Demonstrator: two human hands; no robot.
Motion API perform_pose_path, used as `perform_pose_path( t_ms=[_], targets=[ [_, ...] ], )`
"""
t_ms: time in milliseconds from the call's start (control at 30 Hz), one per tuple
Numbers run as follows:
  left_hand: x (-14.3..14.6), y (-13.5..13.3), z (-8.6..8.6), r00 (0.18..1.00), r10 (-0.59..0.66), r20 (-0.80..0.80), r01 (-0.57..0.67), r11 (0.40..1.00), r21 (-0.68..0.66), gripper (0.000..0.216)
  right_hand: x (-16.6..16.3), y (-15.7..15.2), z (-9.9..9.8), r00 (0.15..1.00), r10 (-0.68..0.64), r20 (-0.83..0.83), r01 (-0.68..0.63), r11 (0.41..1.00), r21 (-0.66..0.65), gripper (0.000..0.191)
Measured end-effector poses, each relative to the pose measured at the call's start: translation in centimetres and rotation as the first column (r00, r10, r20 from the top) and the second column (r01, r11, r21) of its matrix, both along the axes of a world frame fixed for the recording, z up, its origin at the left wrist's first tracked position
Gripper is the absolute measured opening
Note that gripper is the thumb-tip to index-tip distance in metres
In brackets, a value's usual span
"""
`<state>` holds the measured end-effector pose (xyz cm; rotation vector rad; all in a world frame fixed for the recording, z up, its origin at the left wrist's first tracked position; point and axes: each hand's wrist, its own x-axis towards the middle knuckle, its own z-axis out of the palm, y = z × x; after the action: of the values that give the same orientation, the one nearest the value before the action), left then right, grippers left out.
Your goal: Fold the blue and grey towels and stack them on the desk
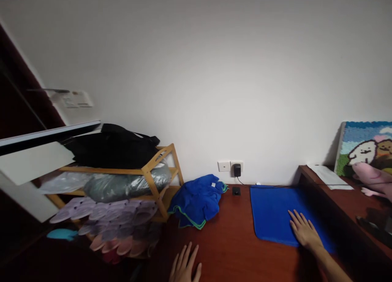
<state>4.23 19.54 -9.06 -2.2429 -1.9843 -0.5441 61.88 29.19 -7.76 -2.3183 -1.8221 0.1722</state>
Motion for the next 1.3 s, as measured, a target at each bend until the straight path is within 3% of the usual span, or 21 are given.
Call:
perform_pose_path(
  t_ms=[100,167,267,367,467,600,700,800,967,1133,1200,1300],
  targets=[
    [0.5,-0.2,0.1,1.000,-0.008,0.023,0.008,1.000,-0.013,0.053,-2.0,0.6,2.1,1.000,-0.030,0.007,0.029,0.999,0.044,0.056],
    [0.5,-0.3,-0.2,0.999,-0.003,0.034,0.003,1.000,-0.003,0.055,-5.9,1.1,4.3,0.999,0.043,-0.011,-0.041,0.989,0.140,0.051],
    [0.2,-0.4,-1.0,1.000,-0.006,0.030,0.005,1.000,0.023,0.057,-15.4,2.5,7.7,0.919,0.340,-0.202,-0.299,0.932,0.207,0.039],
    [-0.2,-0.2,-2.1,1.000,-0.025,0.019,0.024,0.998,0.054,0.059,-26.6,4.9,10.5,0.819,0.508,-0.269,-0.440,0.855,0.276,0.036],
    [-0.7,0.2,-3.3,0.999,-0.050,0.007,0.050,0.996,0.071,0.060,-35.4,7.9,12.1,0.762,0.572,-0.304,-0.470,0.812,0.346,0.035],
    [-0.8,0.2,-3.8,0.998,-0.058,0.023,0.057,0.996,0.067,0.064,-41.2,10.7,13.2,0.751,0.543,-0.375,-0.423,0.832,0.359,0.025],
    [-0.4,-0.4,-3.1,0.998,-0.043,0.044,0.041,0.998,0.052,0.067,-42.5,11.3,14.8,0.731,0.517,-0.445,-0.345,0.843,0.412,0.027],
    [0.5,-1.2,-1.4,0.998,-0.031,0.063,0.028,0.999,0.039,0.065,-42.3,10.8,18.6,0.680,0.547,-0.488,-0.255,0.801,0.541,0.038],
    [1.7,-2.1,1.5,0.996,0.022,0.085,-0.023,1.000,0.017,0.060,-38.1,6.6,29.7,0.597,0.658,-0.459,-0.126,0.642,0.757,0.047],
    [2.4,-2.6,4.3,0.984,0.020,0.179,-0.014,0.999,-0.035,0.054,-31.0,-2.4,40.5,0.505,0.801,-0.323,-0.159,0.454,0.876,0.039],
    [2.7,-2.9,5.9,0.934,0.028,0.357,-0.014,0.999,-0.041,0.052,-28.5,-6.3,43.6,0.559,0.793,-0.243,-0.196,0.411,0.890,0.037],
    [3.6,-3.2,8.8,0.691,0.060,0.720,-0.018,0.998,-0.066,0.045,-25.6,-11.4,46.7,0.628,0.769,-0.115,-0.337,0.402,0.851,0.034]
  ],
)
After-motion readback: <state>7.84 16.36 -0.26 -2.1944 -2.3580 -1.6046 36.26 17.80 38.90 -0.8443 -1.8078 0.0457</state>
